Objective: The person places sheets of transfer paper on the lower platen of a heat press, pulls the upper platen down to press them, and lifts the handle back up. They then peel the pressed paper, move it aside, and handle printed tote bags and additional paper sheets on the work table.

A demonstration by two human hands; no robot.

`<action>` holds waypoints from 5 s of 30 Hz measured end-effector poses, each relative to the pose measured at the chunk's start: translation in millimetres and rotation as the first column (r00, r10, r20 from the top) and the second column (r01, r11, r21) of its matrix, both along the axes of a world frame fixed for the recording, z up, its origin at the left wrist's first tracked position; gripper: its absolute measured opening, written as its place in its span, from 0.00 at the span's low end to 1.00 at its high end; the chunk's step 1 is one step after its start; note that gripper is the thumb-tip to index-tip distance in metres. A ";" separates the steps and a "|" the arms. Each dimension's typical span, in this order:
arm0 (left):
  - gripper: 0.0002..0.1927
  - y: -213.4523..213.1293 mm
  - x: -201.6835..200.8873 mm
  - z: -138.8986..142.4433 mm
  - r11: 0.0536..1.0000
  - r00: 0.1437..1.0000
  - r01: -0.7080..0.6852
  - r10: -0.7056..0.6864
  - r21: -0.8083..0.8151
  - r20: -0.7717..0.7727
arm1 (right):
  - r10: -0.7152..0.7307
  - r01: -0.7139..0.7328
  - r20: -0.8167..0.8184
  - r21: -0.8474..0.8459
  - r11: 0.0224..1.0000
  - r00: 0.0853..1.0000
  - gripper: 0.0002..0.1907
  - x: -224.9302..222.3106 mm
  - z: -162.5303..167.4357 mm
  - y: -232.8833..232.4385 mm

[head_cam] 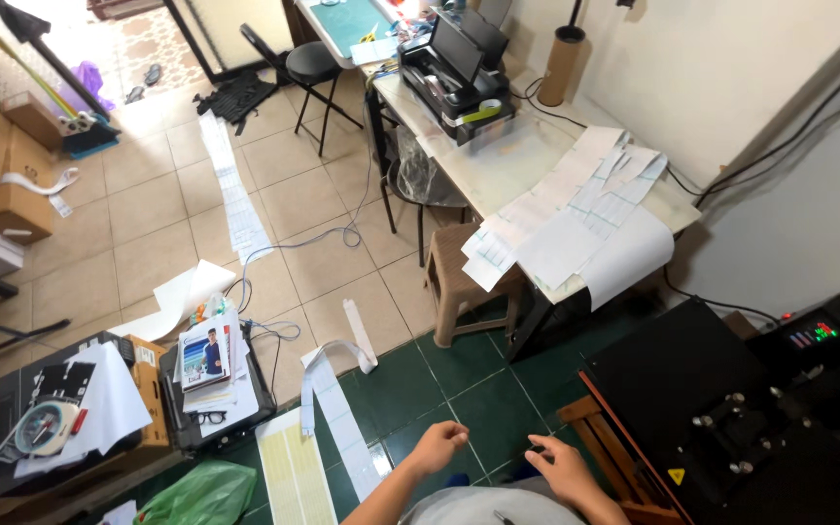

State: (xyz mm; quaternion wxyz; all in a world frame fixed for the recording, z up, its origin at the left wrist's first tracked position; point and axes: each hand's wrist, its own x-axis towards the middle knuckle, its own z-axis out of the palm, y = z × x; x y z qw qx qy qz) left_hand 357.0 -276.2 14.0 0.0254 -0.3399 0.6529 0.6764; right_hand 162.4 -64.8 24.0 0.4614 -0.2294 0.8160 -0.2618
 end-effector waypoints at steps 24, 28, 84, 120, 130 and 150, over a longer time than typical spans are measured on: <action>0.13 -105.4 -180.3 7.5 0.915 0.991 -0.129 0.126 -0.381 -0.032 | 0.301 -0.331 -0.171 -0.193 0.924 0.938 0.29 -223.0 -14.5 -148.3; 0.15 -110.7 -196.4 2.5 0.921 0.981 -0.185 0.192 -0.343 -0.014 | 0.333 -0.358 -0.166 -0.159 0.920 0.928 0.28 -265.8 -10.3 -156.5; 0.12 -304.7 -387.9 -34.8 0.764 0.793 0.575 -0.609 -0.292 -0.033 | -0.436 0.412 -0.197 -0.154 0.898 0.878 0.24 -243.9 -10.8 -244.3; 0.14 -337.5 -361.0 -41.3 0.818 0.841 0.507 -0.539 -0.272 -0.050 | -0.488 0.477 0.051 -0.320 0.818 0.871 0.20 -236.9 -4.6 -311.3; 0.14 -323.2 -389.1 -44.6 0.764 0.776 0.609 -0.629 -0.214 -0.037 | -0.655 0.610 -0.128 -0.266 0.746 0.745 0.21 -230.6 -3.0 -261.7; 0.12 -196.5 -442.4 -54.1 0.351 0.331 0.911 -0.936 -0.216 -0.121 | -0.984 0.953 -0.086 -0.247 0.176 0.159 0.23 -72.7 5.1 -146.9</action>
